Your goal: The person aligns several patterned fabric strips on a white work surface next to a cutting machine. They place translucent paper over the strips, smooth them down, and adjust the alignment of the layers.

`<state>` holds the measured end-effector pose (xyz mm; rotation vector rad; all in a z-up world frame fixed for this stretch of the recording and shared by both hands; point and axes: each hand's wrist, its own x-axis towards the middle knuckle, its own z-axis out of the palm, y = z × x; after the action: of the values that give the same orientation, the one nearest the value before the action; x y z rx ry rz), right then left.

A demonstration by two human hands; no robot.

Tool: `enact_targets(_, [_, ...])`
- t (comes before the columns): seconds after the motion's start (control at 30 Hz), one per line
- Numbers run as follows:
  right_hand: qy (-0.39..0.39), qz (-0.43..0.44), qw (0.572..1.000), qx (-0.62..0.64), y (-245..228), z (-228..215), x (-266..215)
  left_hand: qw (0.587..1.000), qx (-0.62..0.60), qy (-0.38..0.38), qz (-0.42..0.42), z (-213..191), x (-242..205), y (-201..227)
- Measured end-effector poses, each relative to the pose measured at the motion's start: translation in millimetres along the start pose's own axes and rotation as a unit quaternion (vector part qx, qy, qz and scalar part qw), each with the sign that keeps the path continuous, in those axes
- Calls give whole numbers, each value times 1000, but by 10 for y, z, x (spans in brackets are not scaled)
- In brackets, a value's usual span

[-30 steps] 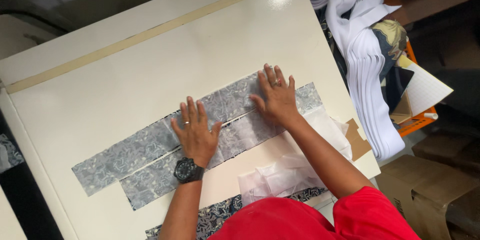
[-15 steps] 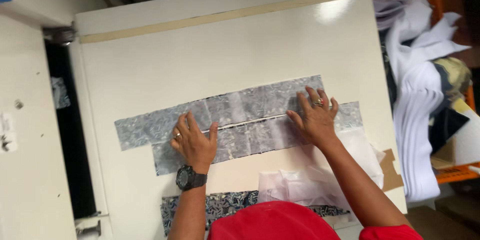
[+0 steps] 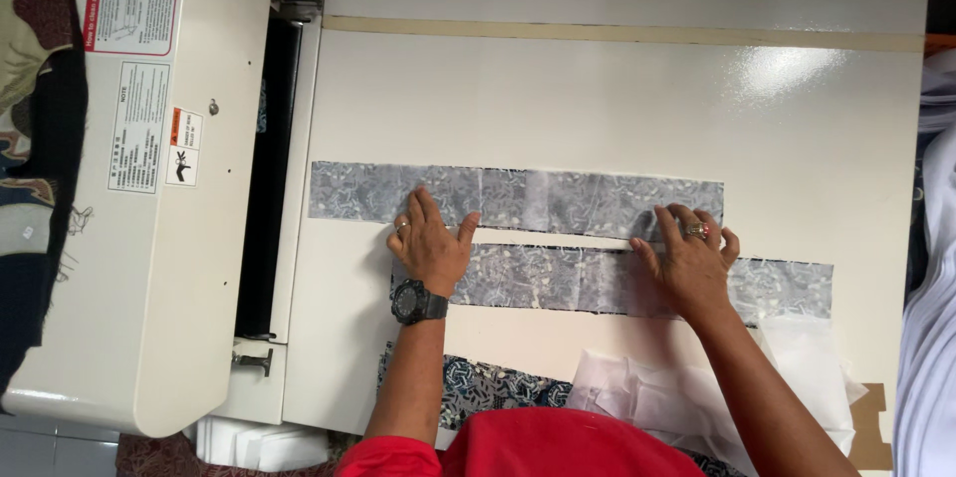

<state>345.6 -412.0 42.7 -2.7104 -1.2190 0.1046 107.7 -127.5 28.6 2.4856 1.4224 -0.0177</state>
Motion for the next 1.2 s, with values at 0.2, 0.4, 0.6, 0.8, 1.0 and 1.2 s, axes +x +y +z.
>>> enact_targets(0.2, [-2, -30, 999, 12, -336, 82, 108, 999, 20, -2, -34, -38, 201, -349])
enact_targets(0.4, [-15, -52, 997, 50, -526, 72, 124, 998, 26, 7, -58, -152, 318, -707])
enact_targets(0.6, [-21, -33, 997, 72, -407, -39, -52, 997, 28, 26, -71, -182, 392, -930])
enact_targets(0.8, [1, -2, 998, 66, -128, -80, -278, 996, 25, 38, -73, -141, 462, -1107])
enact_targets(1.0, [17, 21, 998, 58, 148, -127, -447, 996, 24, 50, -63, -107, 464, -1172])
enact_targets(1.2, [30, 36, 997, 59, 333, -212, -601, 993, 29, 110, -22, -199, 348, -1064])
